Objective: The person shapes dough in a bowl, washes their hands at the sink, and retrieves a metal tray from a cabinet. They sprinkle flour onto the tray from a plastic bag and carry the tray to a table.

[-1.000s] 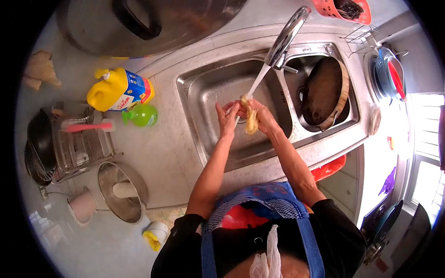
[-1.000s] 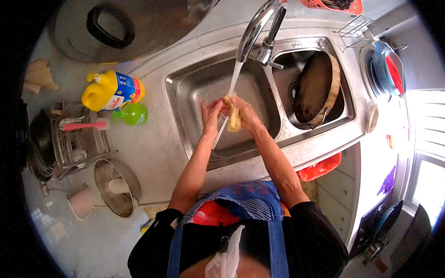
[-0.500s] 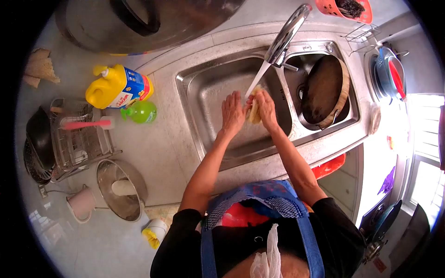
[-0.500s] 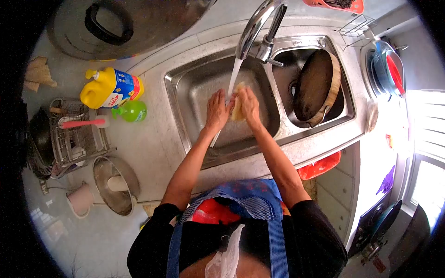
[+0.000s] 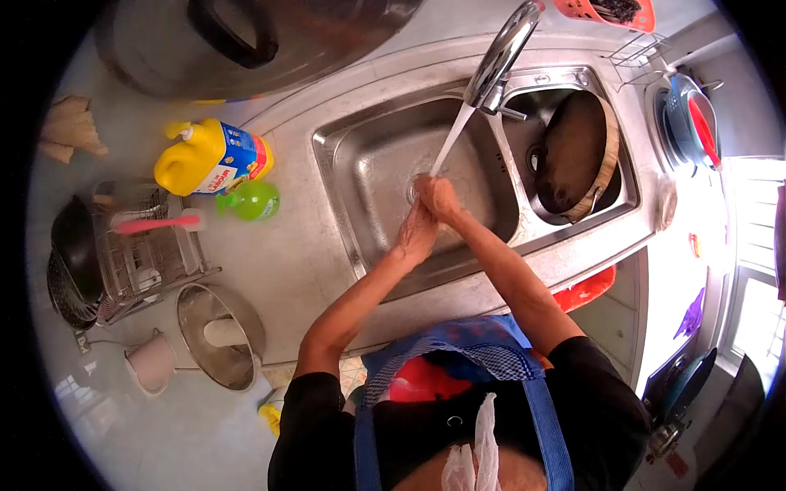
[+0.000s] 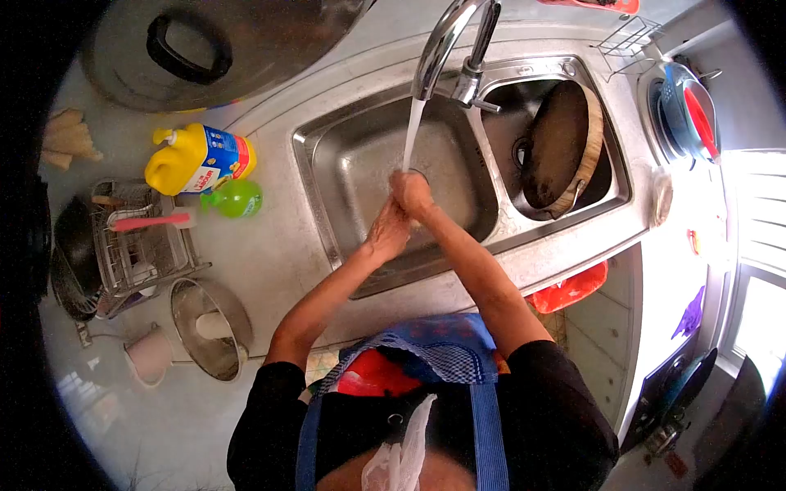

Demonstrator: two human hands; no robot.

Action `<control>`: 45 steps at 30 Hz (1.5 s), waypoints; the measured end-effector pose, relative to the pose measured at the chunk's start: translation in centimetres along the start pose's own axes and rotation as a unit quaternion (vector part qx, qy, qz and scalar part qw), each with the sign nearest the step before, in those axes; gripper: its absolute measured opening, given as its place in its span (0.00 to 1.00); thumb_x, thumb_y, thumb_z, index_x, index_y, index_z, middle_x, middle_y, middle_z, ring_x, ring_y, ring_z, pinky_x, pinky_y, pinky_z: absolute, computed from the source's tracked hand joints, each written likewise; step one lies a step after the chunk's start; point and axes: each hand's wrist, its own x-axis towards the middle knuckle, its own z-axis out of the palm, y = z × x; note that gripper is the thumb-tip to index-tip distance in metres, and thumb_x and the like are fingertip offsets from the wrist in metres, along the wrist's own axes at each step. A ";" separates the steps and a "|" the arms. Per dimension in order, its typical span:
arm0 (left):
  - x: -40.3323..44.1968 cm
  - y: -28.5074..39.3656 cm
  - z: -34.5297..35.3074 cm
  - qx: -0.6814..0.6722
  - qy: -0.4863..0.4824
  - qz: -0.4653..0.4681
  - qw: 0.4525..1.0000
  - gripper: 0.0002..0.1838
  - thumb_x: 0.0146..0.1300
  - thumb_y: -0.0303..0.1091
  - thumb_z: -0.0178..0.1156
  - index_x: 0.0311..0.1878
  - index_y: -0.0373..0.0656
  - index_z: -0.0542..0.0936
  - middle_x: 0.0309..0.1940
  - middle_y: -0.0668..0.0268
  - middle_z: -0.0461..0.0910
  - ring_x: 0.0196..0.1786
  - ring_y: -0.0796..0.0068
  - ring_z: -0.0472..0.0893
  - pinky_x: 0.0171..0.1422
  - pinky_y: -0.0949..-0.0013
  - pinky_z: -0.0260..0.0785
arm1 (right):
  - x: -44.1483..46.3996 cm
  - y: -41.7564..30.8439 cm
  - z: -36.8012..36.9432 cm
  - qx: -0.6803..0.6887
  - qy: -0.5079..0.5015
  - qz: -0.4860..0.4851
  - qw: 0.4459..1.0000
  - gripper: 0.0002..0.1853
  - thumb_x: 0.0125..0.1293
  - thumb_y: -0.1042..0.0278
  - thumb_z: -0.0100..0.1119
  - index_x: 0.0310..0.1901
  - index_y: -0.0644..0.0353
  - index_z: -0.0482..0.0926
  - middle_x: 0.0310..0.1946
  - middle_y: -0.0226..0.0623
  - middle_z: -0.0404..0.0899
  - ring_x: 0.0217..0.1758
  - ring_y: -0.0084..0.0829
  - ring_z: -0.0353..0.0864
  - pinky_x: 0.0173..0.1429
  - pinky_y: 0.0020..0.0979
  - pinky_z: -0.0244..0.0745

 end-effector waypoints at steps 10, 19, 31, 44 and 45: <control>-2.1 -1.4 0.0 0.104 0.088 0.018 0.991 0.33 0.54 0.36 0.48 0.64 0.36 0.56 0.66 0.57 0.52 0.71 0.68 0.46 0.74 0.59 0.25 | -3.9 0.3 -9.6 0.638 -0.158 0.109 0.746 0.13 0.66 0.61 0.46 0.45 0.60 0.73 0.38 0.30 0.76 0.41 0.22 0.73 0.44 0.25 0.70; -1.6 0.2 -3.4 -0.118 0.085 -0.013 0.989 0.47 0.39 0.41 0.67 0.61 0.29 0.57 0.64 0.50 0.54 0.70 0.58 0.46 0.74 0.58 0.25 | -1.9 2.0 -1.3 0.395 0.015 0.100 0.913 0.17 0.62 0.59 0.50 0.43 0.66 0.73 0.32 0.38 0.77 0.33 0.30 0.74 0.40 0.33 0.69; -1.2 -1.6 -1.0 -0.083 -0.050 0.012 0.995 0.33 0.44 0.30 0.57 0.58 0.33 0.64 0.59 0.54 0.63 0.66 0.63 0.56 0.73 0.64 0.36 | -2.2 -0.9 -9.4 0.388 -0.159 -0.105 0.902 0.15 0.63 0.59 0.52 0.45 0.62 0.73 0.39 0.33 0.78 0.43 0.26 0.74 0.47 0.27 0.69; -2.9 -0.8 -2.8 0.030 0.101 -0.010 0.994 0.37 0.50 0.37 0.52 0.64 0.34 0.55 0.67 0.56 0.51 0.71 0.65 0.44 0.74 0.62 0.27 | -1.2 3.1 -6.3 0.734 -0.012 0.209 0.646 0.14 0.64 0.60 0.49 0.38 0.65 0.72 0.29 0.33 0.74 0.31 0.24 0.74 0.38 0.26 0.73; -3.0 -1.0 -2.7 0.042 0.114 -0.015 0.992 0.37 0.50 0.36 0.52 0.64 0.34 0.55 0.67 0.56 0.50 0.71 0.65 0.44 0.74 0.62 0.27 | -1.5 3.1 -7.4 0.782 -0.042 0.156 0.601 0.13 0.64 0.60 0.49 0.38 0.63 0.72 0.29 0.31 0.73 0.31 0.22 0.73 0.39 0.25 0.73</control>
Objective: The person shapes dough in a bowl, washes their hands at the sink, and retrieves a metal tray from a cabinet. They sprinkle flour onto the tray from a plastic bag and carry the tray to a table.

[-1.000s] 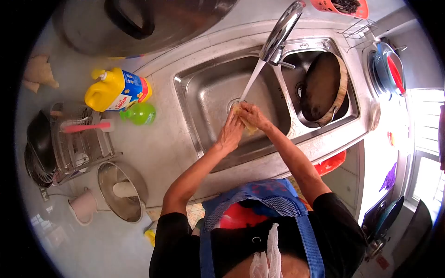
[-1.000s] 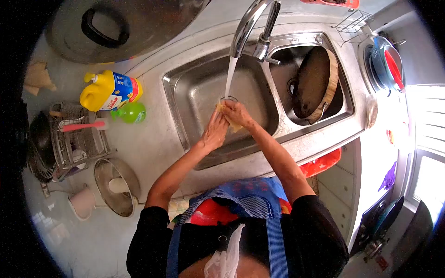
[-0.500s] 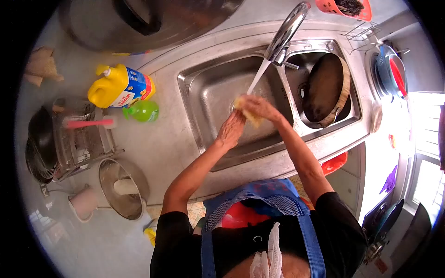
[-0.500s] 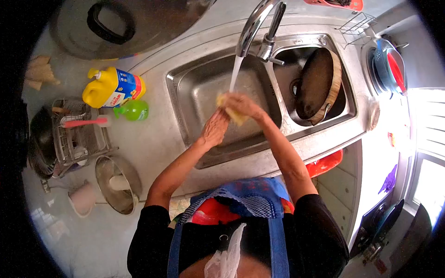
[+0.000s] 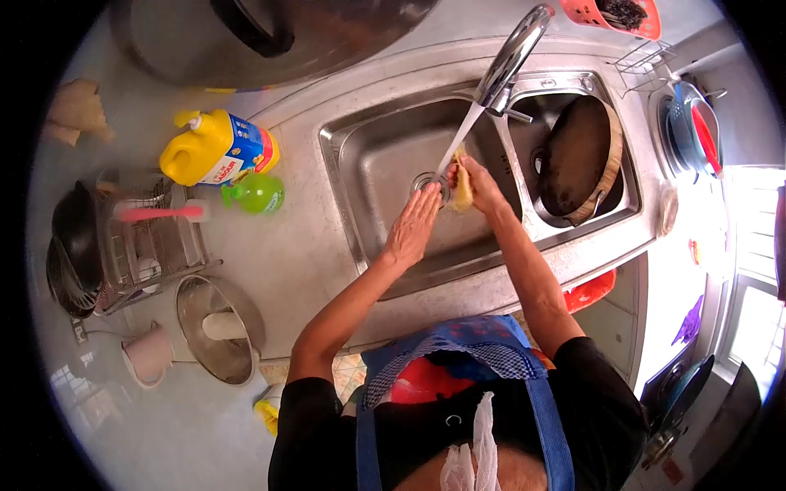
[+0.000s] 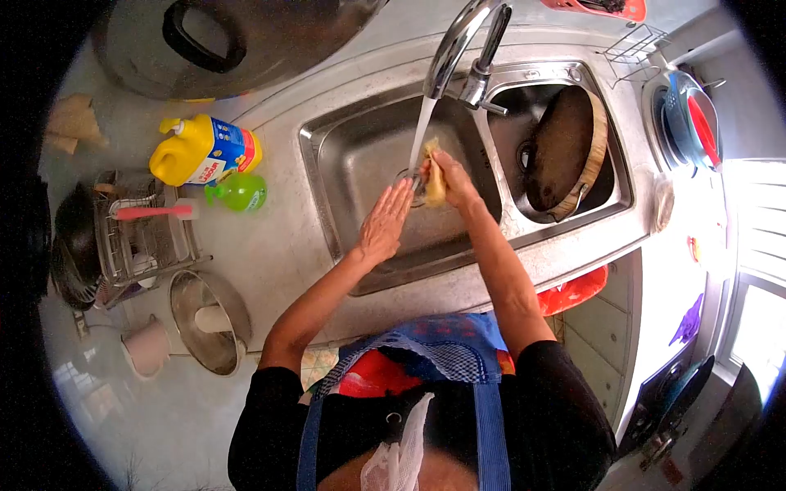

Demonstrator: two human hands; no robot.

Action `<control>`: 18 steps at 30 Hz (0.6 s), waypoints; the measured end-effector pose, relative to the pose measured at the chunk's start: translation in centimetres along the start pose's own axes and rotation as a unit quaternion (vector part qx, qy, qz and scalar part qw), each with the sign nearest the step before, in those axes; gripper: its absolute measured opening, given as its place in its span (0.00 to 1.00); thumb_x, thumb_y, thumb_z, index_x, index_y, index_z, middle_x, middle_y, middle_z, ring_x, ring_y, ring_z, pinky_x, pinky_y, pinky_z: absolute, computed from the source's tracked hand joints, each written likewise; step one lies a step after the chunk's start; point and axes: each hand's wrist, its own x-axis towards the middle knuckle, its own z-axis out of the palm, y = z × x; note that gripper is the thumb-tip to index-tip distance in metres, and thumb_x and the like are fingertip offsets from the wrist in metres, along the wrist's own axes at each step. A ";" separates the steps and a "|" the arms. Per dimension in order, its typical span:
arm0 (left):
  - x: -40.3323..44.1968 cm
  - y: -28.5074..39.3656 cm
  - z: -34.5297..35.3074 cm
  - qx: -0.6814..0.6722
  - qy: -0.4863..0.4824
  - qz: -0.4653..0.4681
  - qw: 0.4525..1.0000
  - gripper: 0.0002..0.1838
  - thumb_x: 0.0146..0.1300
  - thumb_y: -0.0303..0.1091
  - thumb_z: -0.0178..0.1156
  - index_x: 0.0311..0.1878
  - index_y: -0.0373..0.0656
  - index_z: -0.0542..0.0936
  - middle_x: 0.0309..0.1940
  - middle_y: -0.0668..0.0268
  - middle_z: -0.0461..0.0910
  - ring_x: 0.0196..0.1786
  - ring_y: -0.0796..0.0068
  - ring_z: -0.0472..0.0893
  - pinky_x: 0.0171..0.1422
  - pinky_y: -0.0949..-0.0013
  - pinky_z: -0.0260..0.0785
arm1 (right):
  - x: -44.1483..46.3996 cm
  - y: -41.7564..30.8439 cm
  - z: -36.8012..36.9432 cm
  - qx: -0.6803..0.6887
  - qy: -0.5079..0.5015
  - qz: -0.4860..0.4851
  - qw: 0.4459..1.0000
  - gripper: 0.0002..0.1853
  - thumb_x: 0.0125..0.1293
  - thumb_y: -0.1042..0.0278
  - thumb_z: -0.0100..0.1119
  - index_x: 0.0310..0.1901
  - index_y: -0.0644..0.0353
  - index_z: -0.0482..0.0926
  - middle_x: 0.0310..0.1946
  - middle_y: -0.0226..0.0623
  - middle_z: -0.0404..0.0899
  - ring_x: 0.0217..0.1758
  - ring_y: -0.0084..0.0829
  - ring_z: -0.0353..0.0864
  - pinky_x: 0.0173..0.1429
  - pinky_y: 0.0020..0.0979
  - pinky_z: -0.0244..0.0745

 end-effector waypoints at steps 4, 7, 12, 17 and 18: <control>0.3 -0.2 1.1 -0.039 -0.024 0.017 0.999 0.34 0.48 0.32 0.53 0.62 0.33 0.59 0.66 0.57 0.53 0.71 0.64 0.47 0.74 0.61 0.29 | -1.8 0.2 1.7 -0.266 -0.116 -0.006 0.957 0.14 0.64 0.63 0.52 0.46 0.63 0.73 0.36 0.32 0.76 0.39 0.20 0.73 0.41 0.23 0.72; 0.9 0.4 -0.1 -0.109 -0.064 -0.010 0.992 0.31 0.47 0.31 0.55 0.58 0.32 0.65 0.62 0.56 0.59 0.69 0.64 0.52 0.74 0.60 0.33 | -1.2 2.2 2.7 -0.429 -0.074 -0.066 0.898 0.14 0.63 0.65 0.52 0.47 0.64 0.74 0.37 0.32 0.77 0.39 0.22 0.74 0.41 0.24 0.71; 2.1 -2.6 -0.7 -0.391 0.013 -0.054 0.919 0.32 0.51 0.40 0.57 0.57 0.32 0.64 0.60 0.50 0.59 0.67 0.59 0.55 0.72 0.58 0.40 | 0.7 4.1 2.6 -0.100 -0.039 0.016 0.994 0.16 0.64 0.60 0.50 0.44 0.66 0.74 0.42 0.37 0.76 0.40 0.32 0.77 0.44 0.29 0.72; 3.4 -0.5 2.2 -0.740 0.201 -0.317 0.558 0.34 0.67 0.50 0.42 0.68 0.43 0.43 0.66 0.57 0.51 0.67 0.65 0.56 0.67 0.66 0.49 | -0.9 4.2 5.2 0.076 -0.059 0.021 0.995 0.23 0.66 0.51 0.44 0.50 0.65 0.70 0.45 0.36 0.75 0.45 0.30 0.75 0.51 0.29 0.70; 4.0 0.0 2.0 -0.822 0.179 -0.263 0.472 0.38 0.64 0.52 0.46 0.68 0.43 0.44 0.65 0.52 0.52 0.68 0.62 0.53 0.67 0.65 0.49 | -0.7 5.0 5.5 0.139 -0.056 0.047 0.988 0.26 0.66 0.49 0.42 0.52 0.66 0.68 0.44 0.36 0.75 0.45 0.28 0.74 0.51 0.29 0.69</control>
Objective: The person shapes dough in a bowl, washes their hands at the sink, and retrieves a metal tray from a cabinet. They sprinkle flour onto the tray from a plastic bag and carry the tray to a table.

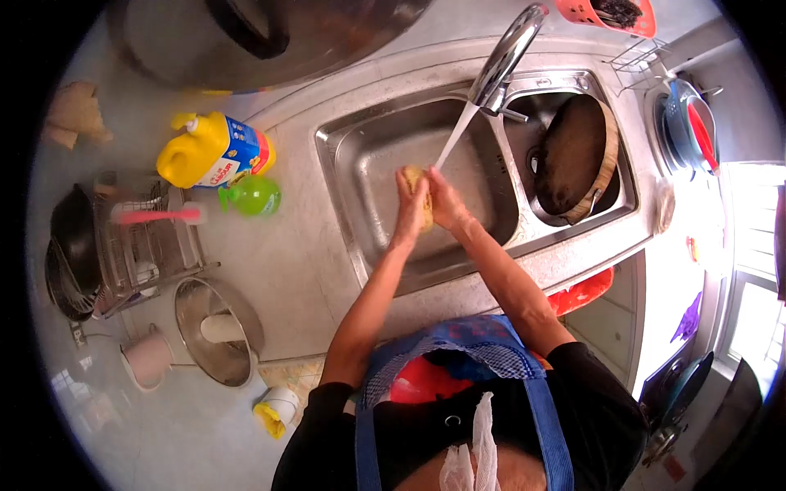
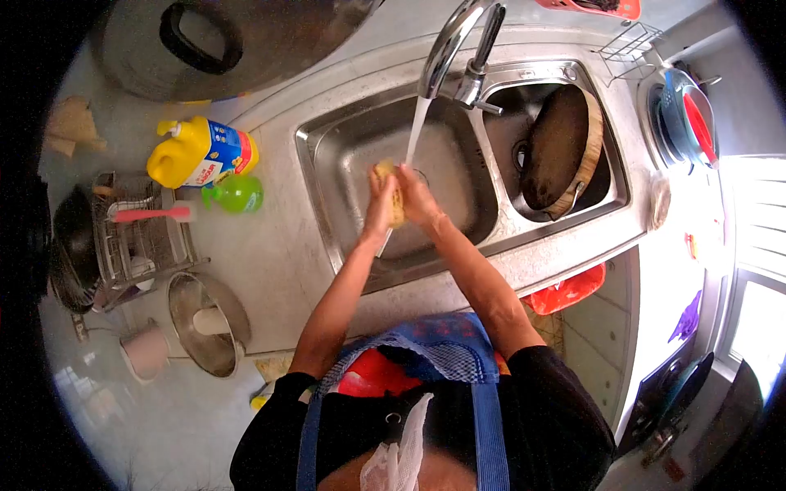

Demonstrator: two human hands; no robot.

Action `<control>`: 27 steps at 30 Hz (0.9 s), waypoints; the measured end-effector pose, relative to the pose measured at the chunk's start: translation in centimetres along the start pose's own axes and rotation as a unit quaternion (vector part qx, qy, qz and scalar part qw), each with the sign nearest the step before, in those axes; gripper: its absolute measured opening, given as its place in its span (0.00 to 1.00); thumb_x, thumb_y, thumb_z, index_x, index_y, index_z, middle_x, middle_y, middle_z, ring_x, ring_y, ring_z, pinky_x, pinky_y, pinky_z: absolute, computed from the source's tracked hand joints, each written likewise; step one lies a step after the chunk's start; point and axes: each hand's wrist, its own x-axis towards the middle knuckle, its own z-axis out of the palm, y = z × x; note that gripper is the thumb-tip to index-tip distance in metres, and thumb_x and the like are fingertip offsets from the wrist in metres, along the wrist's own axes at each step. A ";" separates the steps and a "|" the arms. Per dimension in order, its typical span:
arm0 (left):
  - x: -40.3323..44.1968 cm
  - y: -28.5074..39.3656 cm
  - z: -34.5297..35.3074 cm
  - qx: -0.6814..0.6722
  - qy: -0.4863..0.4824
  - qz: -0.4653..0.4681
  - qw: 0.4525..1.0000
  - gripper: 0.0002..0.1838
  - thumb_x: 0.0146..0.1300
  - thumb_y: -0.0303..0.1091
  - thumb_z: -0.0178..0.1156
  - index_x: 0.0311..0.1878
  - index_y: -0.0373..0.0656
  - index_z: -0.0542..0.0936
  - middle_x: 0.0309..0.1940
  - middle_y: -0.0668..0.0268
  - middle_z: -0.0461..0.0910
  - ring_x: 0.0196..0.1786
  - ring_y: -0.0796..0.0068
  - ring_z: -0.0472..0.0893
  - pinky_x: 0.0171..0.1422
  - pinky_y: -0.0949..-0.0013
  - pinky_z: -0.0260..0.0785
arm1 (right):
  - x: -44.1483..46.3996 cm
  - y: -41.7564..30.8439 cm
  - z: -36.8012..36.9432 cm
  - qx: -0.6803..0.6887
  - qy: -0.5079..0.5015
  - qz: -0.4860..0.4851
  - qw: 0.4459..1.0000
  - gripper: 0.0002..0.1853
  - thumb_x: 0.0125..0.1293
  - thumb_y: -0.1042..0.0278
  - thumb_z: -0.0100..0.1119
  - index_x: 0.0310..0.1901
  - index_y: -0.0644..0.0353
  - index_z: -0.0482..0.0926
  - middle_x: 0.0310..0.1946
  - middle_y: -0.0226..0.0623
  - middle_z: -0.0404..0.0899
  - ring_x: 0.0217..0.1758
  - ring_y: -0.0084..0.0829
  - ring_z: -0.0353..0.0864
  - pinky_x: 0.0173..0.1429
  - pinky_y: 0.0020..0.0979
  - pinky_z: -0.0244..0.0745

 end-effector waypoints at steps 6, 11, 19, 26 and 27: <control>-2.9 -1.3 3.4 0.268 0.031 0.191 0.944 0.27 0.66 0.38 0.43 0.67 0.43 0.53 0.65 0.55 0.56 0.67 0.60 0.57 0.68 0.66 0.47 | 1.4 -0.1 -2.5 -0.029 0.138 0.012 0.990 0.39 0.56 0.29 0.41 0.55 0.57 0.62 0.46 0.40 0.69 0.47 0.32 0.70 0.50 0.36 0.67; -2.2 0.3 3.6 0.411 -0.033 0.354 0.840 0.23 0.59 0.28 0.51 0.60 0.42 0.66 0.54 0.54 0.70 0.59 0.57 0.68 0.64 0.56 0.52 | 3.0 0.8 -3.4 0.091 0.044 -0.049 0.994 0.44 0.56 0.28 0.40 0.63 0.58 0.51 0.60 0.51 0.57 0.64 0.49 0.53 0.65 0.52 0.50; 2.0 -1.4 2.6 0.468 0.135 0.344 0.803 0.19 0.61 0.33 0.50 0.56 0.43 0.69 0.51 0.54 0.73 0.55 0.61 0.72 0.58 0.60 0.61 | 1.5 -3.1 1.1 -0.013 -0.075 -0.073 0.994 0.37 0.63 0.35 0.32 0.65 0.55 0.52 0.64 0.43 0.54 0.67 0.36 0.54 0.67 0.46 0.48; 2.1 3.0 -3.5 -0.105 0.037 -0.012 0.994 0.17 0.65 0.40 0.48 0.55 0.44 0.70 0.51 0.66 0.71 0.52 0.76 0.72 0.47 0.68 0.70 | 0.1 -1.1 -2.4 -0.459 0.124 -0.174 0.863 0.41 0.62 0.44 0.48 0.65 0.67 0.48 0.60 0.50 0.60 0.57 0.40 0.67 0.58 0.36 0.64; 1.3 3.9 -3.0 -0.062 0.039 0.005 0.997 0.17 0.66 0.40 0.48 0.54 0.43 0.71 0.50 0.66 0.71 0.51 0.75 0.72 0.48 0.69 0.70 | -0.1 -1.2 -2.1 -0.465 0.128 -0.190 0.855 0.41 0.60 0.47 0.52 0.65 0.67 0.48 0.59 0.51 0.60 0.57 0.40 0.67 0.58 0.36 0.64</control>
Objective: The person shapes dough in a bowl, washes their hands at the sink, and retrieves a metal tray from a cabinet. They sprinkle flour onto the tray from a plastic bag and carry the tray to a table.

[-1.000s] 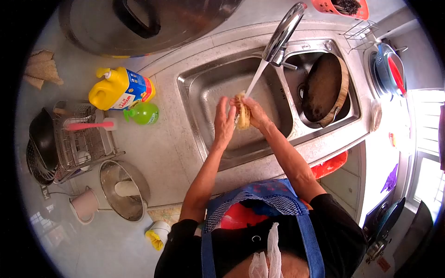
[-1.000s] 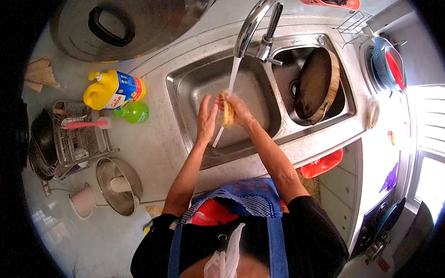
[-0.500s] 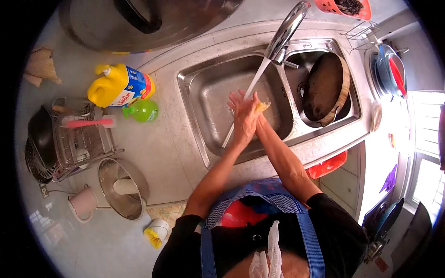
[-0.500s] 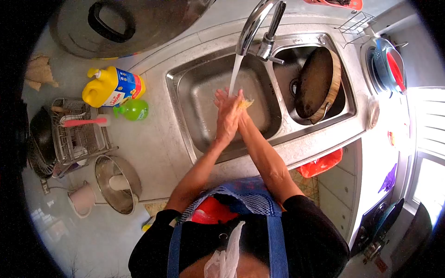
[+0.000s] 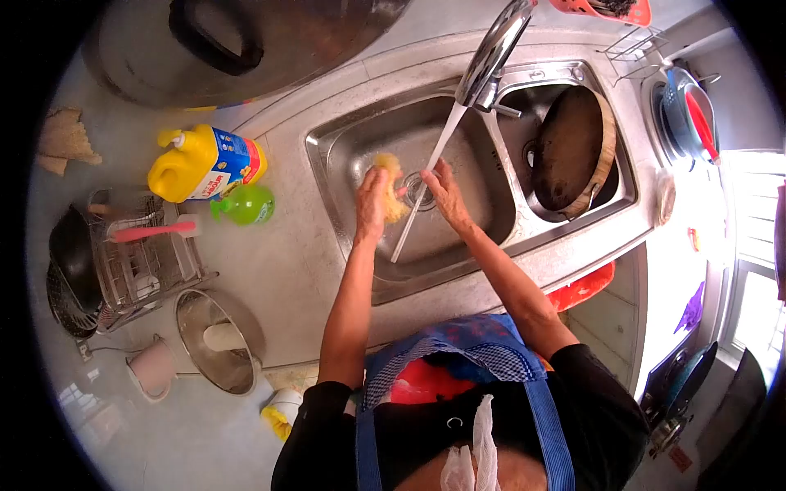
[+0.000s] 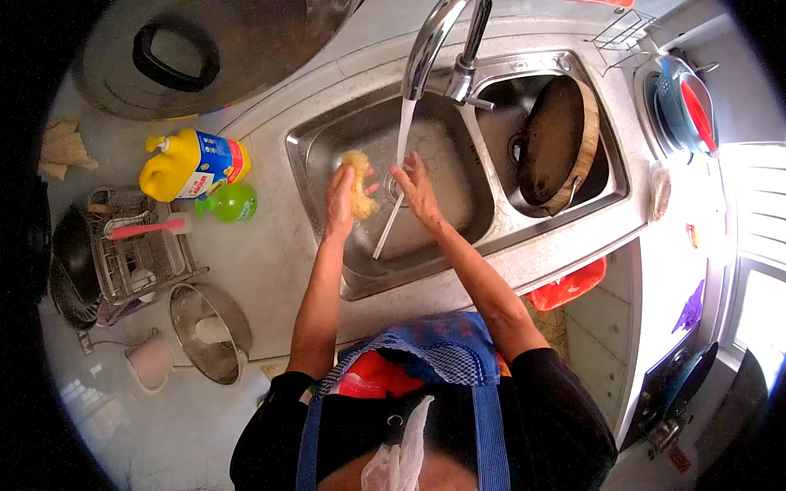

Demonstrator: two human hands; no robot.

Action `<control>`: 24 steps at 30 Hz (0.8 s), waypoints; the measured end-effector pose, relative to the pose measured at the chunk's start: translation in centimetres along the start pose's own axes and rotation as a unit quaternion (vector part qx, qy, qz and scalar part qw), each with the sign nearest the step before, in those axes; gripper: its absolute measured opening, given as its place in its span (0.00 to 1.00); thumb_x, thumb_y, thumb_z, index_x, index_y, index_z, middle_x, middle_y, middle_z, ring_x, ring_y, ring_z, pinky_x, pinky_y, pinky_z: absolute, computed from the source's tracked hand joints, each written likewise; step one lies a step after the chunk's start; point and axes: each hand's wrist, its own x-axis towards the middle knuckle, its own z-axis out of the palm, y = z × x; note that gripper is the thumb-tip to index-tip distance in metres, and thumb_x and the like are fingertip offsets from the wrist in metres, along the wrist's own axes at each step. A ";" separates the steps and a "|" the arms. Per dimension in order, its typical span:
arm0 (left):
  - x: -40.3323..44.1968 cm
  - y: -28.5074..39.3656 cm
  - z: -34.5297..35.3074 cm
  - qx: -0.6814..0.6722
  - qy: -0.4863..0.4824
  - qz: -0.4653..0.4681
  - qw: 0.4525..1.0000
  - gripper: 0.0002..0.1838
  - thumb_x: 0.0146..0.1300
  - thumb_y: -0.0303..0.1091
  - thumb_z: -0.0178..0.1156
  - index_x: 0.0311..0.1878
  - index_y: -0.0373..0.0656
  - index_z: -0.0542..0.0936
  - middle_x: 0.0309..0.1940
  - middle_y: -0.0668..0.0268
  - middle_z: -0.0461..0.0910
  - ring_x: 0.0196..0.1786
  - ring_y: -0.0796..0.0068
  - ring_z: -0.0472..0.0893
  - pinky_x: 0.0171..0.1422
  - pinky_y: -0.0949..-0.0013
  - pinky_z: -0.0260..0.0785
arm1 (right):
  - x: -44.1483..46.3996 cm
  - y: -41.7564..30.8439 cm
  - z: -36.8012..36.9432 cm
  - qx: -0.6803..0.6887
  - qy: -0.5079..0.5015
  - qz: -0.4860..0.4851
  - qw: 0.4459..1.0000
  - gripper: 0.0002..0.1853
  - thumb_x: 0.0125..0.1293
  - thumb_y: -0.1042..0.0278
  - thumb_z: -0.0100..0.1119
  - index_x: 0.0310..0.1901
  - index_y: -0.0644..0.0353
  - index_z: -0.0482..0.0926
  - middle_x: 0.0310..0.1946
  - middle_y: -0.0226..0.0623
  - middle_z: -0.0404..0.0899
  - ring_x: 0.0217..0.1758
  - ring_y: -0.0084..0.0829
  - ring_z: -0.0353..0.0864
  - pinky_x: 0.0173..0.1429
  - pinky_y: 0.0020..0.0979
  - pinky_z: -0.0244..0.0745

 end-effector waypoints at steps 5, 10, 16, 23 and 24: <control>-0.9 -1.9 2.1 0.369 -0.084 0.214 0.901 0.16 0.63 0.34 0.51 0.53 0.42 0.73 0.45 0.66 0.73 0.49 0.76 0.73 0.47 0.71 0.68 | -1.2 -0.9 0.6 -0.046 0.018 -0.108 0.993 0.42 0.55 0.59 0.60 0.65 0.68 0.47 0.58 0.53 0.60 0.57 0.42 0.67 0.57 0.35 0.65; -0.8 -2.0 2.6 0.141 -0.044 0.003 0.989 0.13 0.62 0.33 0.51 0.48 0.40 0.75 0.36 0.67 0.75 0.36 0.78 0.75 0.37 0.78 0.67 | -2.2 -3.0 1.4 -0.186 0.093 -0.216 0.954 0.42 0.53 0.68 0.61 0.65 0.67 0.46 0.58 0.54 0.60 0.58 0.44 0.66 0.58 0.38 0.64; 0.6 -2.8 -0.3 -0.039 0.056 -0.140 0.988 0.17 0.63 0.46 0.49 0.37 0.40 0.76 0.23 0.71 0.71 0.21 0.83 0.68 0.23 0.76 0.61 | -3.6 -5.5 1.4 -0.125 -0.060 -0.155 0.978 0.42 0.54 0.68 0.59 0.66 0.62 0.45 0.60 0.56 0.55 0.62 0.49 0.60 0.62 0.45 0.58; -1.8 0.6 -0.1 0.172 -0.003 0.042 0.984 0.23 0.65 0.46 0.47 0.57 0.42 0.68 0.41 0.60 0.73 0.45 0.70 0.73 0.39 0.70 0.72 | -3.7 -5.3 -0.5 -0.528 -0.083 -0.154 0.831 0.44 0.50 0.70 0.59 0.67 0.53 0.45 0.65 0.55 0.46 0.68 0.50 0.47 0.64 0.63 0.42; -1.3 -1.3 0.0 0.347 -0.052 0.181 0.919 0.23 0.65 0.42 0.47 0.60 0.41 0.64 0.47 0.59 0.71 0.49 0.70 0.72 0.47 0.70 0.69 | -3.5 -4.7 -0.2 -0.537 -0.121 -0.138 0.823 0.43 0.50 0.72 0.58 0.66 0.54 0.46 0.65 0.54 0.44 0.69 0.50 0.45 0.64 0.64 0.41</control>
